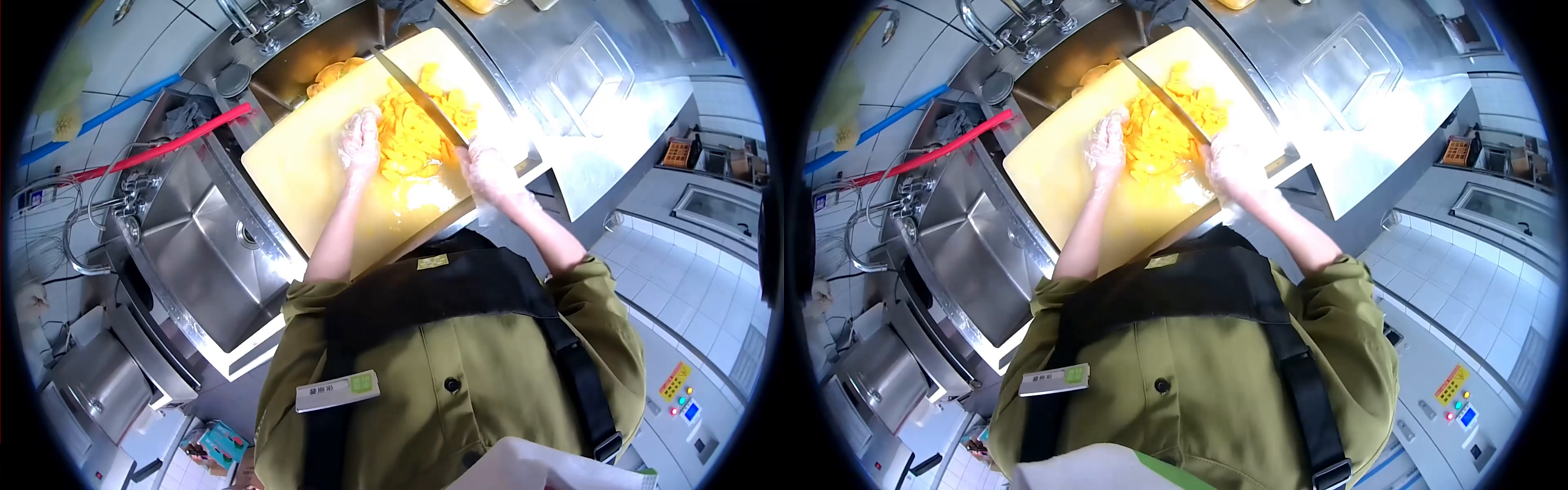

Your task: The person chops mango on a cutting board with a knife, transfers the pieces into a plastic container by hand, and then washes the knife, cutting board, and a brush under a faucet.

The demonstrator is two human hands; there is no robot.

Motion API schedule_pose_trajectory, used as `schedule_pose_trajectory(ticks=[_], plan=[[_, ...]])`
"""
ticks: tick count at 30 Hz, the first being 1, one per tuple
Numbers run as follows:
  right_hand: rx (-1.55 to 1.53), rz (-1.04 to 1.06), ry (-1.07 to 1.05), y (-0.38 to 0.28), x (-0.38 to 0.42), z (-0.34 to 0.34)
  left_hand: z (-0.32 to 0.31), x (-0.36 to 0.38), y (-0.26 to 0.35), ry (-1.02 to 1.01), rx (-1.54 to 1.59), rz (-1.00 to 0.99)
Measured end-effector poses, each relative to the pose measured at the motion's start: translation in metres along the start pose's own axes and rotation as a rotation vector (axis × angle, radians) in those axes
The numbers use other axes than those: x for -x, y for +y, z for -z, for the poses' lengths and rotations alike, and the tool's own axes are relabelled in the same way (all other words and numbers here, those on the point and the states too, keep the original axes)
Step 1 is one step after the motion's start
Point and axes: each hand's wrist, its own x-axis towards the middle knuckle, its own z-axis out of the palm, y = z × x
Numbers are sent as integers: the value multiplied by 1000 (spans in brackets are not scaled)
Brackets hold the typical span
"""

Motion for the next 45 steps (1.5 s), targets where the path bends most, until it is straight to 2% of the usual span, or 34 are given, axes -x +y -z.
schedule_pose_trajectory(ticks=[3, 4, 7, 8, 11, 14, 17, 20, 23, 26, 29, 30, 32, 33, 35, 36, 39, 40, 43, 44, 45], plan=[[100, 16, -18, -1, 3, -21, -8, -1, -5, 53, 114, 39], [110, -60, -120, 2, -1, -19, -11, -4, -9, 62, 150, 43], [30, -4, -36, -6, 4, -7, -6, 4, -13, 24, 201, 97], [69, -87, -104, -13, 5, -9, -5, 8, -12, -2, 211, 121], [147, -69, -114, -10, 6, -23, -10, 6, -21, 71, 284, 307], [125, -62, -144, -11, 3, -11, 3, 4, -27, 40, 181, 253], [123, -73, -145, -12, 9, -30, 13, 11, -10, -45, 140, 270], [171, -129, -245, -15, 2, -15, 15, 16, -6, -53, 146, 177], [114, -167, -151, -19, 1, -19, 14, 13, -17, -87, 203, 247], [173, -64, -158, -5, -3, -25, -3, 13, -22, 17, 116, 131], [96, -154, -160, -9, -1, -19, 12, 6, 29, -128, -351, 122], [186, -124, -129, -1, -1, -31, 16, 4, 31, -192, -348, 83], [156, -148, -181, -8, -5, -18, 25, -2, 28, -315, -344, 2], [142, -172, -216, -12, 0, -12, 24, 6, 22, -254, -147, 128], [137, -88, -138, -19, 10, -12, 23, 10, 7, -102, 243, 359], [133, -48, -104, -22, 16, -13, 27, 12, 4, -52, 89, 426], [181, -115, -148, -27, 12, -26, 20, 20, -6, 104, 195, 293], [167, -93, -205, -25, 13, -19, 16, 26, -9, 120, 259, 287], [189, -38, -166, -38, 22, -17, 11, 25, -7, 185, 430, 264], [136, -61, -136, -13, 26, -50, 10, 26, -7, 184, 463, 270], [130, -92, -156, -16, 26, -49, 10, 26, -6, 182, 506, 279]])
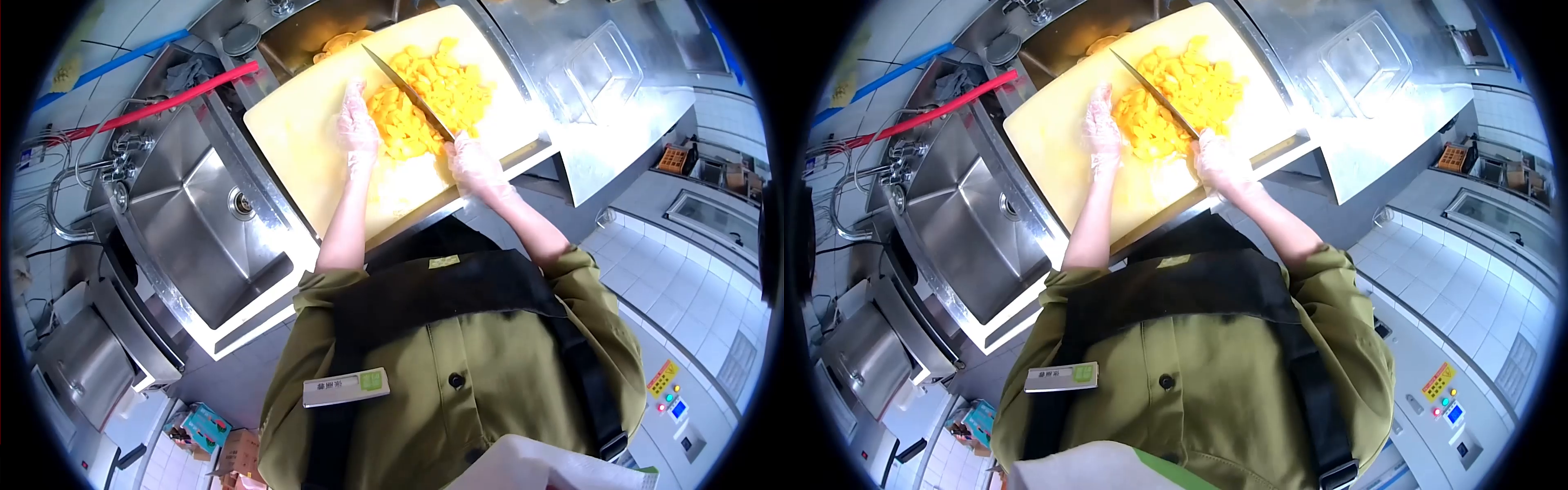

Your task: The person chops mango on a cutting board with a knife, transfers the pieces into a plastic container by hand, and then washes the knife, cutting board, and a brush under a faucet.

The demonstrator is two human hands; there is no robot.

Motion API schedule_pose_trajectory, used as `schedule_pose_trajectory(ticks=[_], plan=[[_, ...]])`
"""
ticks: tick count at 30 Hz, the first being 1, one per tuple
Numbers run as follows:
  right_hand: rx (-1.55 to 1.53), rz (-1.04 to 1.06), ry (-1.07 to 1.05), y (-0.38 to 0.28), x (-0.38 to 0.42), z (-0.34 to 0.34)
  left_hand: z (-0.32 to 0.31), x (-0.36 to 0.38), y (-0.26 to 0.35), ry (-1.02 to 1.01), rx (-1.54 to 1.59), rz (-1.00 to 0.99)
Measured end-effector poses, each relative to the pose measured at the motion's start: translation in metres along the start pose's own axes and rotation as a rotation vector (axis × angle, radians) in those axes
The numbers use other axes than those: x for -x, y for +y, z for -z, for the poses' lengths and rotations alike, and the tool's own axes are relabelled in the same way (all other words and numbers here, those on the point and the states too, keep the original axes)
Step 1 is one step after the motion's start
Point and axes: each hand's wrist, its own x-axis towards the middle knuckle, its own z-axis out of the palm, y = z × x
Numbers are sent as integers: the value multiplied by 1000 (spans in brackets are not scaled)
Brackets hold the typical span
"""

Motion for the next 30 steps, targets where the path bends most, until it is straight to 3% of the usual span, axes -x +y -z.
schedule_pose_trajectory(ticks=[3, 6, 11, 15, 18, 21, 24, 27, 30], plan=[[-40, -68, -94, -17, 0, 28, 1, 3, 3, -9, 113, 46], [47, 65, -13, -13, 2, 4, 3, 4, 4, -13, 207, 93], [33, -8, -46, -29, 3, 27, 9, 8, 6, 2, 338, 160], [54, 24, -14, -25, 0, 3, 15, 18, 23, 37, 421, 270], [1, -17, -64, -41, 7, 26, 15, 31, 32, 1, 369, 213], [206, 198, 93, -22, 6, -13, 12, 39, 37, -44, 322, 151], [-25, 71, -5, -35, 4, 6, 18, 37, 24, -11, 471, 205], [59, 14, 19, -37, 5, -1, 31, 38, 10, -49, 403, 249], [-1, -12, -61, -42, 5, 13, 42, 54, 10, -265, -137, 33]])
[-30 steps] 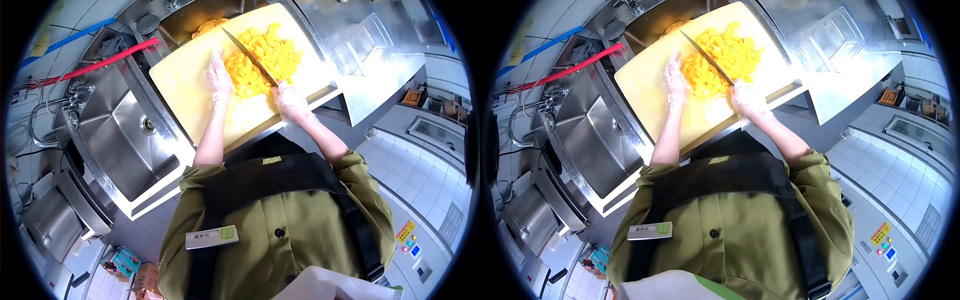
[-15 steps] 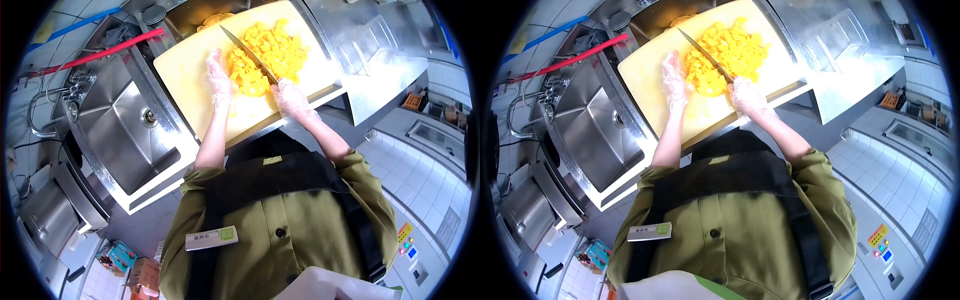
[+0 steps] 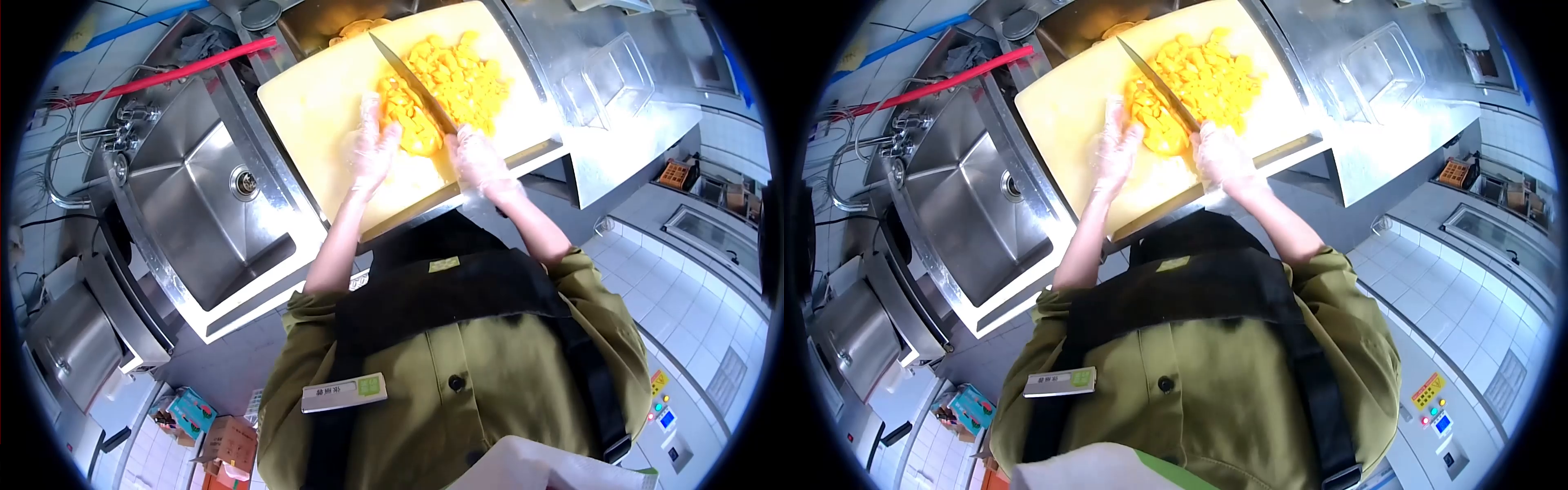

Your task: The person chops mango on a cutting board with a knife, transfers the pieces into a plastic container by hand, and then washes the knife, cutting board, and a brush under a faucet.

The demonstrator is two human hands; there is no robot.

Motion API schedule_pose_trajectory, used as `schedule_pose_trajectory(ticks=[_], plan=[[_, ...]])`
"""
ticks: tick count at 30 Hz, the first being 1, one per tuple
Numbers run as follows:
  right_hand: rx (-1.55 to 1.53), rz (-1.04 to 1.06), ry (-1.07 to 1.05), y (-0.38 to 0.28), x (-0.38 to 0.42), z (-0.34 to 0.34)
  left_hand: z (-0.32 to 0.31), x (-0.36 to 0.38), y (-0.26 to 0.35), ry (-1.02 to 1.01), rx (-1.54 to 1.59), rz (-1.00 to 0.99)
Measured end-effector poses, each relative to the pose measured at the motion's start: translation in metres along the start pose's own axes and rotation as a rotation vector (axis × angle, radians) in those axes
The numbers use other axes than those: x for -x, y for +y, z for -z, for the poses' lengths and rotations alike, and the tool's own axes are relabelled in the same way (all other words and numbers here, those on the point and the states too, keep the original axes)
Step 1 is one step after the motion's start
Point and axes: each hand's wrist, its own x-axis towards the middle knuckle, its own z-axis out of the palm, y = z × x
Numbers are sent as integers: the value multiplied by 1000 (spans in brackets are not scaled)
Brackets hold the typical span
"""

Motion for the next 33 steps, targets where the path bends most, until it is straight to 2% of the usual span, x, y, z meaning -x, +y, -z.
schedule_pose_trajectory(ticks=[3, 6, 9, 12, 15, 17, 18, 19, 20, 22, 23, 25, 27, 30, 31, 33], plan=[[14, -14, 83, 8, 0, -13, 6, 11, 19, -110, -721, -154], [9, -11, 2, 11, -6, -11, -4, 10, 17, -103, -962, -145], [-74, 1, 90, 6, 5, -7, -13, 4, 16, -58, -1009, -207], [20, 22, 104, 11, 1, -16, -13, -2, 21, -43, -1025, -242], [-135, 72, 75, 7, 12, 5, 9, 3, 39, 60, -397, 34], [-204, -35, -26, 11, 7, -17, 21, 0, 43, 117, -13, 144], [-240, -100, -75, 12, 10, -27, 22, -6, 36, 161, 77, 124], [-60, 67, 66, 18, 9, -28, 22, -11, 28, 203, 166, 101], [-50, 87, 79, 11, 14, -22, 13, -17, 2, 271, 163, 18], [-25, 111, 103, -2, 24, -12, -3, -20, 1, 389, 388, 27], [3, 82, 102, 0, 25, -19, -8, -21, 25, 441, 612, 121], [60, 39, 105, 3, 23, -37, -3, -24, 24, 425, 506, 92], [28, 66, 147, -12, 34, -23, 11, -14, -13, 280, -153, -133], [6, 62, 187, -14, 27, -41, 7, -21, -14, 318, 489, 59], [-2, 48, 192, -11, 25, -54, 10, -21, -13, 288, 406, 24], [-45, -49, 81, -28, 28, -31, 14, -15, -15, 230, 244, -33]])
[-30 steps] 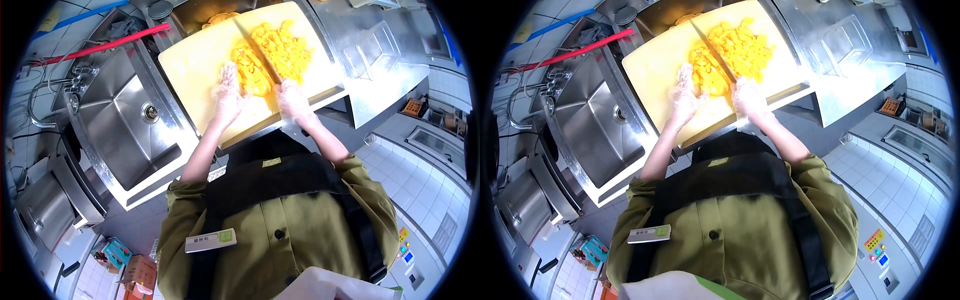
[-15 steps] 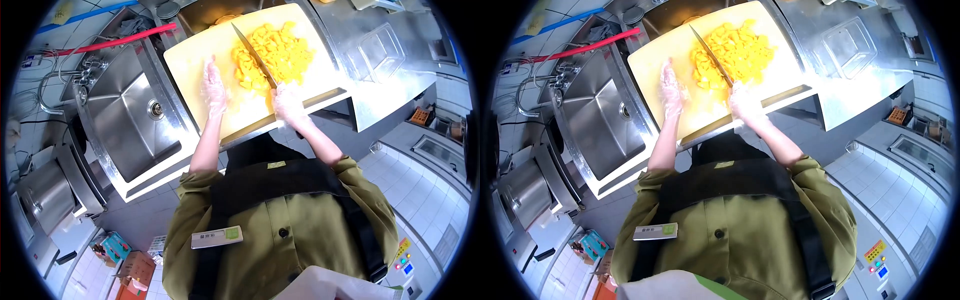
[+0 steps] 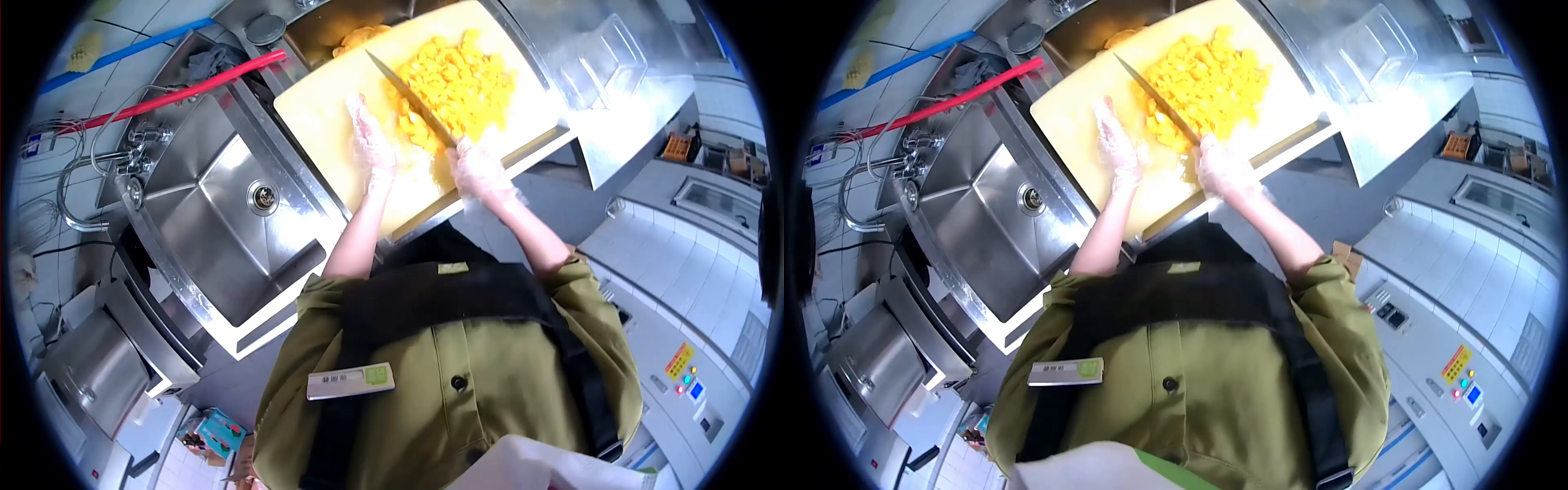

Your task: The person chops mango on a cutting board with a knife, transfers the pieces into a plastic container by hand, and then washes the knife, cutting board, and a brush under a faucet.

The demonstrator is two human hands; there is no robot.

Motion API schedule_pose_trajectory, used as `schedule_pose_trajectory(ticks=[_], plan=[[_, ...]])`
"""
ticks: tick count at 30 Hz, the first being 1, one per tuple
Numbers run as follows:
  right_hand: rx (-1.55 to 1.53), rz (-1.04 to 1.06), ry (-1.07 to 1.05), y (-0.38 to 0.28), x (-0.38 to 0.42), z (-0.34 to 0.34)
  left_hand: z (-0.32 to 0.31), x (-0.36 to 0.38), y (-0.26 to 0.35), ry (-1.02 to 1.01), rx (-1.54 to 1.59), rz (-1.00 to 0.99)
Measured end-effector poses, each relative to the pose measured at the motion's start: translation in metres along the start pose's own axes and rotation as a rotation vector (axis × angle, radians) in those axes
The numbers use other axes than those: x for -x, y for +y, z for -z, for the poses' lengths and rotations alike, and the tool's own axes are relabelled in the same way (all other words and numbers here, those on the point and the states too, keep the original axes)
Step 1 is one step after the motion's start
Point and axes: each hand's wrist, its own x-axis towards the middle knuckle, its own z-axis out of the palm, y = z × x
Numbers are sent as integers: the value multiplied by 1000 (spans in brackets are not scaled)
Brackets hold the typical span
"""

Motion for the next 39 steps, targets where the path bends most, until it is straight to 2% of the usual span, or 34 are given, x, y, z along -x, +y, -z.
schedule_pose_trajectory(ticks=[1, 2, 5, 7, 9, 10, 13, 15, 16, 18, 20, 22, 26, 30, 32, 33, 34, 37, 39], plan=[[-22, -47, -52, -8, 0, 7, 2, -1, -2, 14, 44, 28], [-87, 25, 98, -8, 0, -3, 0, -6, -3, 30, 95, 48], [33, 10, 21, -9, -2, -14, -4, -6, 6, 56, 173, 124], [-16, -43, 52, -11, 4, -16, -3, 1, 10, 64, 198, 158], [-28, -35, 85, -23, 2, -11, -6, -5, 8, 77, 234, 136], [101, 46, 49, -10, -2, -31, -2, 2, 6, 66, 195, 135], [3, 57, 154, -16, 2, -25, 1, 0, 3, 65, 175, 93], [147, 77, 251, -16, 3, -46, -7, -2, 12, 98, 276, 70], [220, 86, 296, -14, 5, -54, -12, 0, 20, 122, 382, 149], [142, 117, 234, -21, 1, -40, -21, -3, 57, 183, 593, 293], [41, 96, 209, -33, 8, -27, -8, 4, 29, 121, 502, 234], [87, 65, 210, -33, 9, -35, -9, 2, 21, 97, 476, 204], [6, 31, 85, -45, 14, -12, -13, 4, 42, 164, 476, 248], [94, 113, 188, -33, 12, -36, -30, 5, 78, 241, 653, 303], [44, 126, 203, -33, 19, -39, -8, 8, 26, 215, 427, 178], [27, 146, 222, -29, 14, -37, -13, 1, 29, 203, 327, 100], [-20, 89, 100, -17, 8, -51, -20, 5, 32, 228, 390, 173], [120, 99, 42, -16, 2, -31, -8, 0, -9, 183, 226, 83], [-155, 38, 32, -6, 6, 3, -14, -7, -3, 81, 134, 105]])
